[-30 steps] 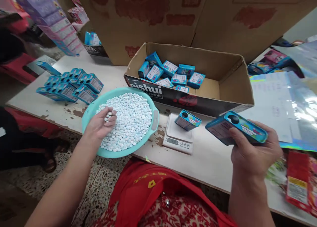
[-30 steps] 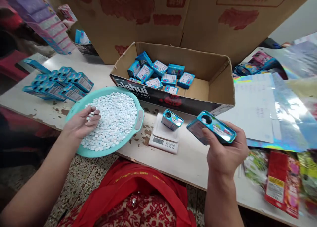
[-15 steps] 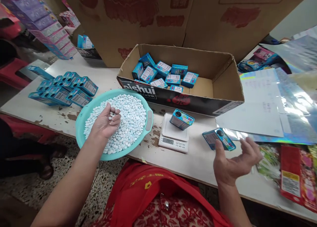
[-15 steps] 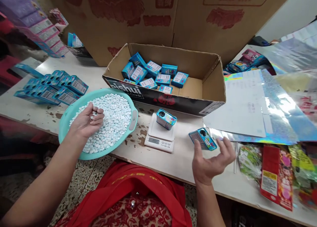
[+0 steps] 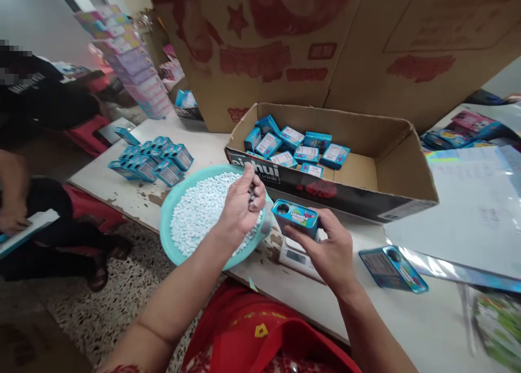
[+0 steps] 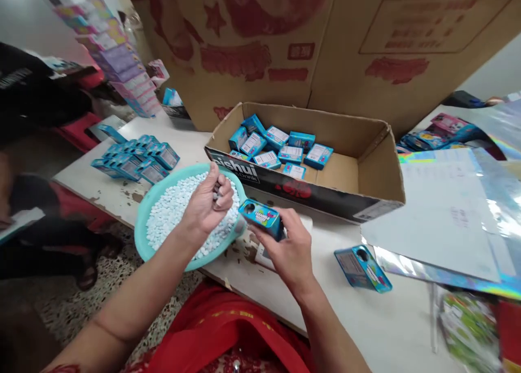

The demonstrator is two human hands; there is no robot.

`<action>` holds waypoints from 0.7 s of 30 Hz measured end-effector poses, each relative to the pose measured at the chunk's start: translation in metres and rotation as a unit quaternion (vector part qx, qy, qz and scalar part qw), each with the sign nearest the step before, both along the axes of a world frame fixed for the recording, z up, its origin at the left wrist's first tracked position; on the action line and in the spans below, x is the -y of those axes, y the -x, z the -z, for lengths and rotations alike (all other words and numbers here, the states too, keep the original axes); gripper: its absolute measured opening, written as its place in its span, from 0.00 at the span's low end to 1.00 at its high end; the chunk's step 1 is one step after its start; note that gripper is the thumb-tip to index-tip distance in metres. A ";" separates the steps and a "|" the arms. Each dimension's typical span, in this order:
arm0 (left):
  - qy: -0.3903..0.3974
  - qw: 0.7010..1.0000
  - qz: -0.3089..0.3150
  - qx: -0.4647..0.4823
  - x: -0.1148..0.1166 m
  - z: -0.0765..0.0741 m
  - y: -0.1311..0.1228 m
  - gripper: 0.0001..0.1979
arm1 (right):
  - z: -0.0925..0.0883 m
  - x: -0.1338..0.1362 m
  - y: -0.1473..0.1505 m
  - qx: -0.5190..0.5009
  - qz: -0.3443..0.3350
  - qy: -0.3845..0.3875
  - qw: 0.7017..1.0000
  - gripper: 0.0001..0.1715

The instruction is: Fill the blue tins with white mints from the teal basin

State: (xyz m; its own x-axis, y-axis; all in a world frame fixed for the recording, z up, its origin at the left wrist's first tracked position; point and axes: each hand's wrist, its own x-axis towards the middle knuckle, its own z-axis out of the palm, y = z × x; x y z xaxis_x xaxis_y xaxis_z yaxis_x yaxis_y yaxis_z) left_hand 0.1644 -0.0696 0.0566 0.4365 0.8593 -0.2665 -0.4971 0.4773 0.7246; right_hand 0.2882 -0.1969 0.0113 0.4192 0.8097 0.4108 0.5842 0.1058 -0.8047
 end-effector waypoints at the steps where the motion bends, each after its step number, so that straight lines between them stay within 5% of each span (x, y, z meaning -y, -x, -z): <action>1: -0.037 0.999 -0.023 -0.011 0.000 -0.003 -0.002 0.24 | -0.007 -0.004 0.007 0.001 -0.027 -0.006 1.000 0.13; 5: -0.154 0.978 -0.103 -0.095 -0.006 -0.011 0.003 0.27 | -0.018 -0.031 0.029 0.014 -0.083 -0.010 0.996 0.11; 13: -0.252 0.939 -0.150 -0.182 -0.020 -0.016 0.040 0.22 | -0.023 -0.068 0.061 0.010 -0.130 0.005 0.991 0.12; 17: -0.300 0.930 -0.107 -0.184 -0.019 -0.013 0.051 0.20 | -0.021 -0.073 0.065 -0.034 -0.145 0.018 0.989 0.13; 21: -0.353 0.919 0.006 -0.177 -0.018 -0.010 0.056 0.27 | -0.016 -0.074 0.064 -0.056 -0.150 0.016 0.987 0.15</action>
